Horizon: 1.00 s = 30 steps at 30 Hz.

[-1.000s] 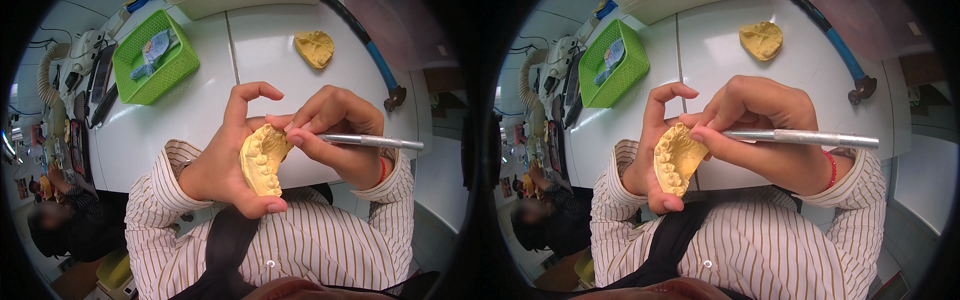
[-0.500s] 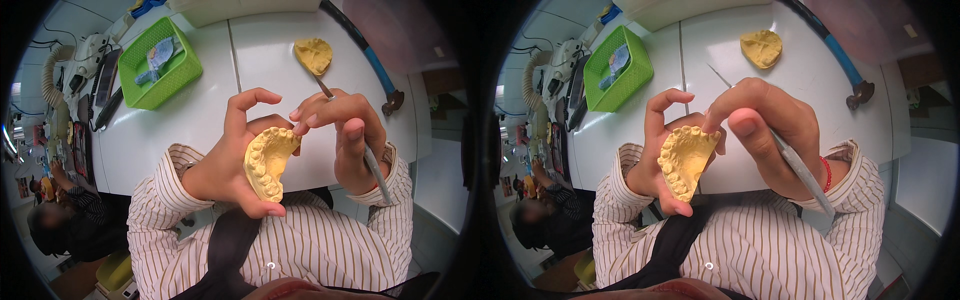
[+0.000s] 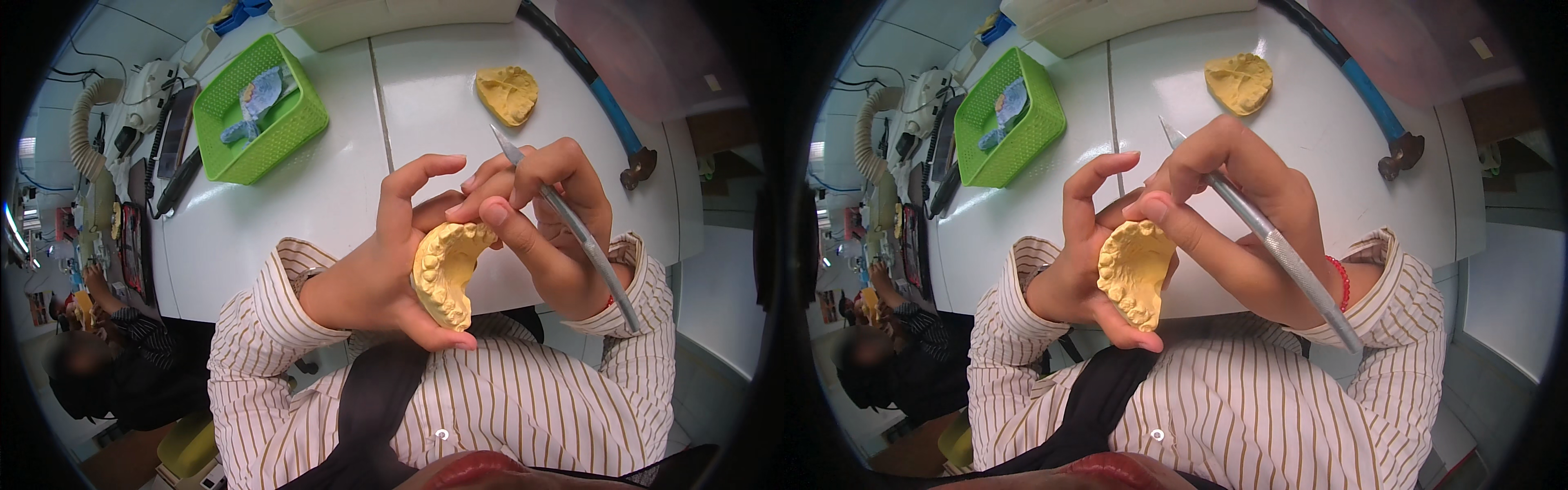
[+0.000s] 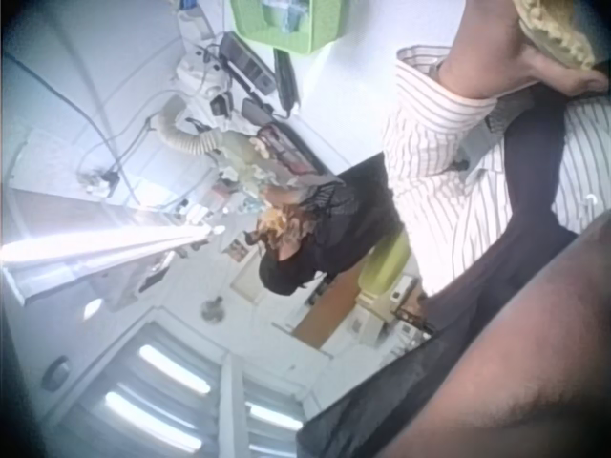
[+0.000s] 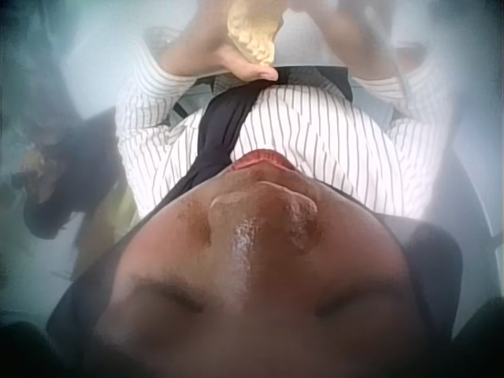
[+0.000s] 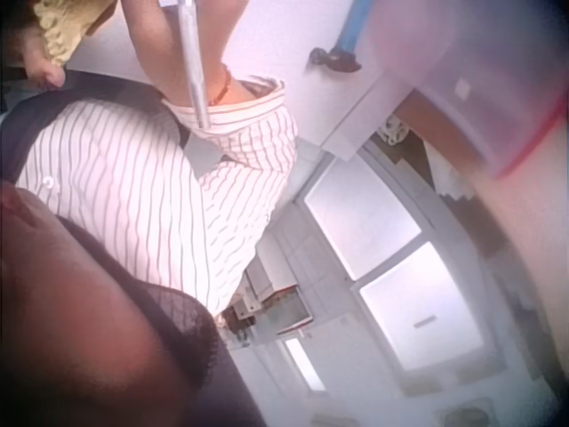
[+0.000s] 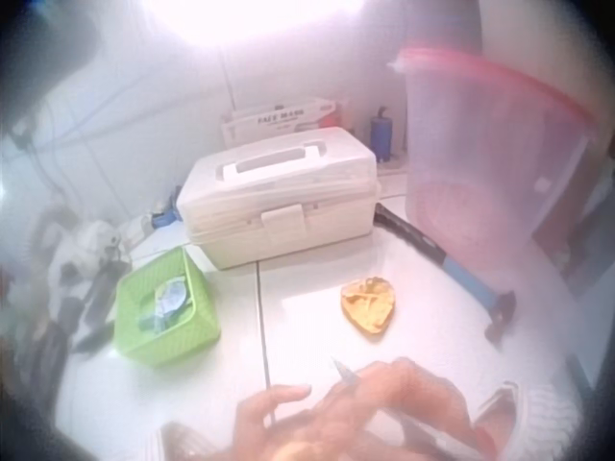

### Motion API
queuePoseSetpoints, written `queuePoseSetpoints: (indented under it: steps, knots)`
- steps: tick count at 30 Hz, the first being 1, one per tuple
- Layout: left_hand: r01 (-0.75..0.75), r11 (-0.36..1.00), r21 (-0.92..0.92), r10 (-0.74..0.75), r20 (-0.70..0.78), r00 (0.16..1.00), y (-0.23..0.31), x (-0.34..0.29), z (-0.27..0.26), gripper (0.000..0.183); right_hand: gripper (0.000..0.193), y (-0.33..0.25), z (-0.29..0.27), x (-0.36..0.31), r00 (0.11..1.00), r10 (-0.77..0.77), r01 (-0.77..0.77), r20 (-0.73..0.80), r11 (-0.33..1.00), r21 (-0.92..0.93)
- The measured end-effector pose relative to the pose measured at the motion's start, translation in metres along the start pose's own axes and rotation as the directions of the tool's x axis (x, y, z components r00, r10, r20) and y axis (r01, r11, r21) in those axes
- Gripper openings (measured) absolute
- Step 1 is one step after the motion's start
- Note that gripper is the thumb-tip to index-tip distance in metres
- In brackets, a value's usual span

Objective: The person uses a metal sculpting tool to carve and refine the surface of a yellow dental mold held in their left hand. They then switch to a purple dental mold, inspecting it closely and comparing it to the yellow one before returning to the yellow mold for further detailing.

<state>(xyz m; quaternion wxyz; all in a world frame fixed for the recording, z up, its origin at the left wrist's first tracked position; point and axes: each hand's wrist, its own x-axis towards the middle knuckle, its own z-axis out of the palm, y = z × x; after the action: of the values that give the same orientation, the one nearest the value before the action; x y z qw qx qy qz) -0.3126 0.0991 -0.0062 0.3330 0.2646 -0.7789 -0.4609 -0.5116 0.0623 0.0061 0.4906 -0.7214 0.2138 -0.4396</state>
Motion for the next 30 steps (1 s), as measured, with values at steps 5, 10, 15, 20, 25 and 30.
queuePoseSetpoints:
  steps: [5, 10, 15, 20, 25, 30]
  knots:
    - [0.006, 0.999, -0.046, -0.010, -0.074, 0.997, 0.000, 0.001, 0.000, 0.109, 0.028, -0.012, -0.001, 0.006, 0.996, -0.001, 0.016, 0.089, 0.985, -0.171]
    - [-0.103, 0.977, 0.186, 0.112, -0.038, 0.993, 0.007, 0.003, -0.008, 0.108, 0.035, -0.009, -0.005, 0.009, 0.966, -0.209, 0.247, 0.152, 0.920, -0.304]
    - [-0.111, 0.993, -0.024, 0.110, -0.051, 0.993, 0.011, 0.002, -0.009, 0.101, 0.039, -0.013, -0.011, 0.007, 0.925, -0.315, 0.362, 0.212, 0.899, -0.246]
    - [-0.126, 0.988, -0.093, 0.128, 0.011, 0.992, 0.018, 0.006, -0.015, 0.091, 0.043, -0.015, -0.011, 0.004, 0.905, -0.375, 0.420, 0.200, 0.863, -0.282]
    - [-0.108, 0.990, 0.094, 0.107, 0.015, 0.994, 0.024, 0.008, -0.024, 0.073, 0.041, -0.014, -0.007, 0.002, 0.911, -0.391, 0.412, 0.128, 0.857, -0.309]
    - [-0.047, 0.995, 0.082, 0.049, -0.018, 0.999, 0.022, 0.002, -0.025, 0.070, 0.045, -0.021, -0.004, 0.001, 0.938, -0.337, 0.345, 0.083, 0.880, -0.327]
